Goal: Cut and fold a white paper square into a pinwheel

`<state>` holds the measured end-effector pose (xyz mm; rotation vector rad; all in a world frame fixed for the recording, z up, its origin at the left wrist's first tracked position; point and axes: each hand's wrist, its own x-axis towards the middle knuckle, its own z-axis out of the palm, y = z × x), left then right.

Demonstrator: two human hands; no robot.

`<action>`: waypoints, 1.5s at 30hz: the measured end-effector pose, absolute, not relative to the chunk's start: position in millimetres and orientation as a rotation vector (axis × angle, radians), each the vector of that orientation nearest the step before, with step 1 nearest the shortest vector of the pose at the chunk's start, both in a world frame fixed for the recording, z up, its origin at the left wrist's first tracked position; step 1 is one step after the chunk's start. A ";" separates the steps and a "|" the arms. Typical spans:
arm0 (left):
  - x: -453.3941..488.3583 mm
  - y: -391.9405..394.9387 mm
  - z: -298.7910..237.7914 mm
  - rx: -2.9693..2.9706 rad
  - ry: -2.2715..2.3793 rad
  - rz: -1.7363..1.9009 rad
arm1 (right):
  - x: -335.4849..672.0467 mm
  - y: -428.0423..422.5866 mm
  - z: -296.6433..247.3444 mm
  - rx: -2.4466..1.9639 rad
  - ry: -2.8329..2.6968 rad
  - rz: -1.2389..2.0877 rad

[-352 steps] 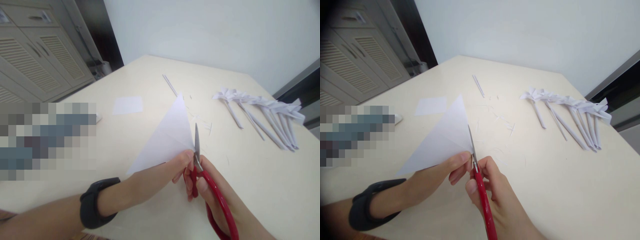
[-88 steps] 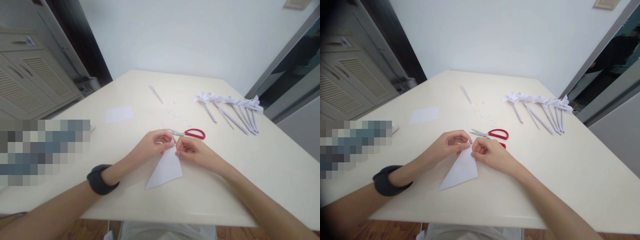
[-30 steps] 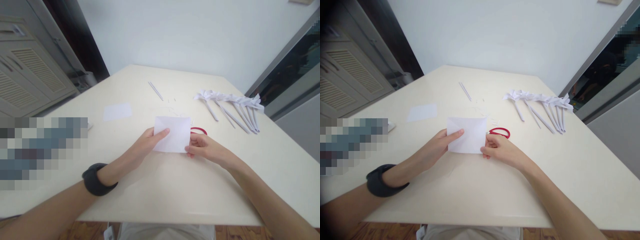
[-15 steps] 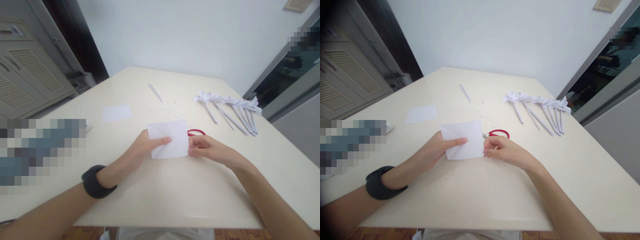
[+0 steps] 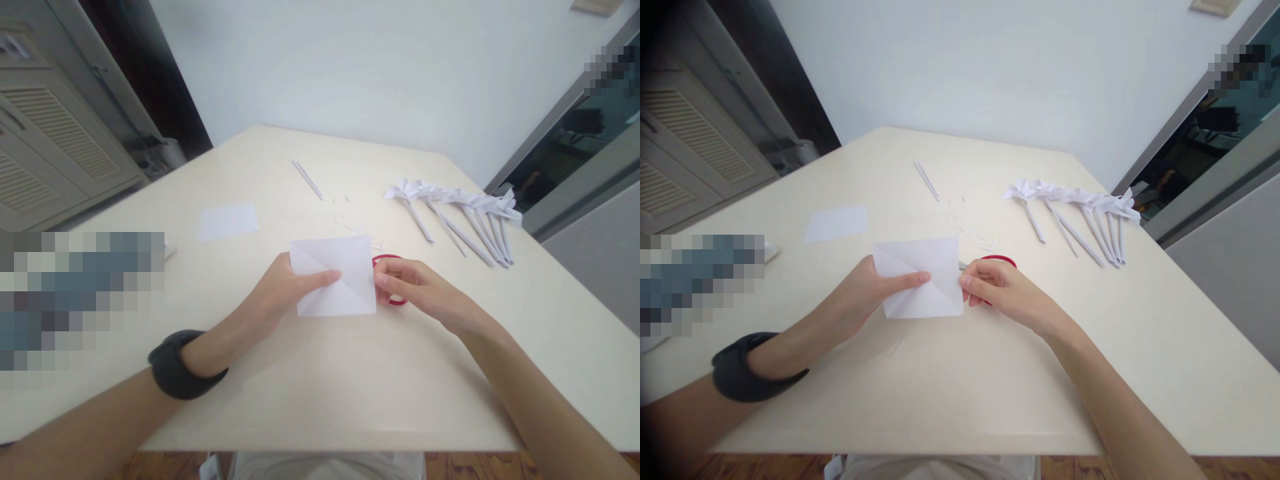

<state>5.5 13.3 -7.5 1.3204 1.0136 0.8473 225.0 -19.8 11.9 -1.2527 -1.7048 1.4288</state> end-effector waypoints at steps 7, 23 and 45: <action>8.7 10.4 -4.0 1.332 1.043 0.853 | 219.2 -20.4 11.6 -1.250 -1.642 1.432; 11.1 6.1 -2.3 1.266 0.880 0.864 | 217.9 -21.7 9.5 -1.231 -1.480 1.336; 13.0 6.4 -2.6 1.318 0.935 0.881 | 217.5 -21.6 9.5 -1.194 -1.488 1.289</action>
